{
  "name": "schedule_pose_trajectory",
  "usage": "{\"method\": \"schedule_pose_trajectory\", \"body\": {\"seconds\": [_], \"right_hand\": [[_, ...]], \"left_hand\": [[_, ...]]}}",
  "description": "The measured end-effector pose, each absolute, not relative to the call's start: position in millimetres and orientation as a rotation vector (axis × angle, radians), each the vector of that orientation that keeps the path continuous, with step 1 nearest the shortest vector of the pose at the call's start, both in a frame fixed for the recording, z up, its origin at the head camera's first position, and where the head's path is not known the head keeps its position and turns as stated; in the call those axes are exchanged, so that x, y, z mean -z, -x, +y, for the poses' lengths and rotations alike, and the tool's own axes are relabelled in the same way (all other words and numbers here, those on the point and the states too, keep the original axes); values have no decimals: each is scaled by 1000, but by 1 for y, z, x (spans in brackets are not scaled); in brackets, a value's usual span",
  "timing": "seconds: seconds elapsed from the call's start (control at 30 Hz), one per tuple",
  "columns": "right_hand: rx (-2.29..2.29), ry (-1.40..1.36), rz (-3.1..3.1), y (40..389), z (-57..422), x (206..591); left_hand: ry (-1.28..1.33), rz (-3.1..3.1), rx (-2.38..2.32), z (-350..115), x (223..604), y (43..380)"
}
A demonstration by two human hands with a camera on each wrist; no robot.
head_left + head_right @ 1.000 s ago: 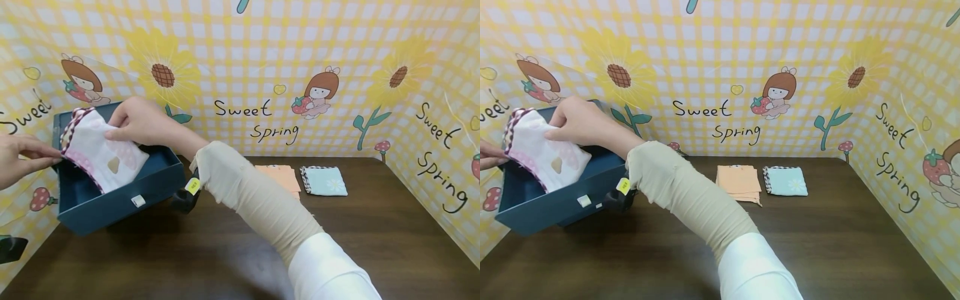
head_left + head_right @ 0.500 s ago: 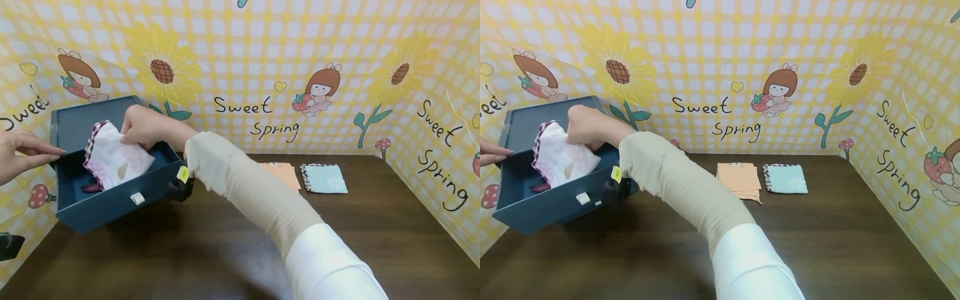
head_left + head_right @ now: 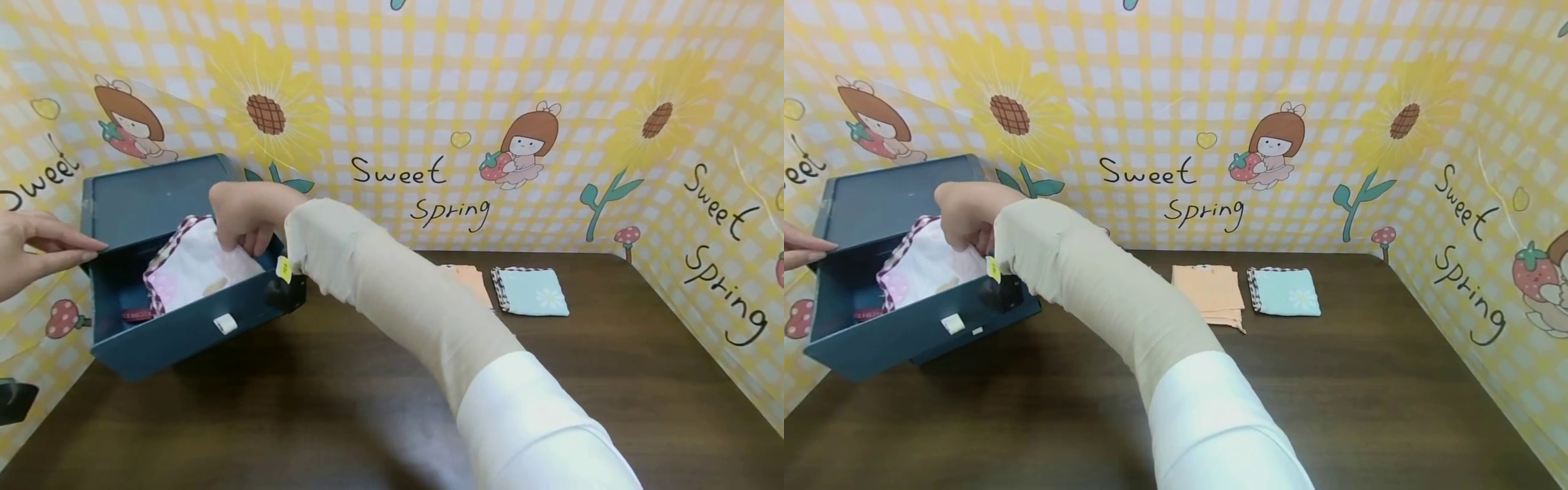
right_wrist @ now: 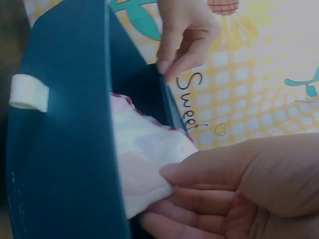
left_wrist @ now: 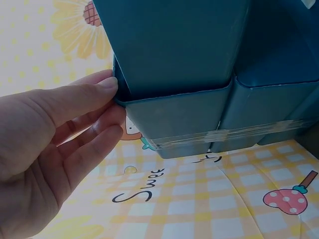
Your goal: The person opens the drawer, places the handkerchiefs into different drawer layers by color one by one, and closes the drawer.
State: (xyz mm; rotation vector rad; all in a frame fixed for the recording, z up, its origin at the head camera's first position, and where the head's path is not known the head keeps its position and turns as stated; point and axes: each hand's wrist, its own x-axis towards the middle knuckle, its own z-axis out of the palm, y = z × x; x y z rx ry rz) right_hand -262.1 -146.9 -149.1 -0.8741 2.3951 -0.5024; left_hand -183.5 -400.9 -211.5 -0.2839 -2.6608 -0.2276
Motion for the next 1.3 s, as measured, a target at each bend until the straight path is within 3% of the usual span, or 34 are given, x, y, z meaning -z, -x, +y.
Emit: {"method": "schedule_pose_trajectory", "body": {"seconds": [0.7,1.3], "right_hand": [[418,677,2426,264,-162,161],[497,834,2495,267,-146,169]], "left_hand": [[286,-2656,225,-395,209,182],[304,-2651,242,-397,211,184]]}}
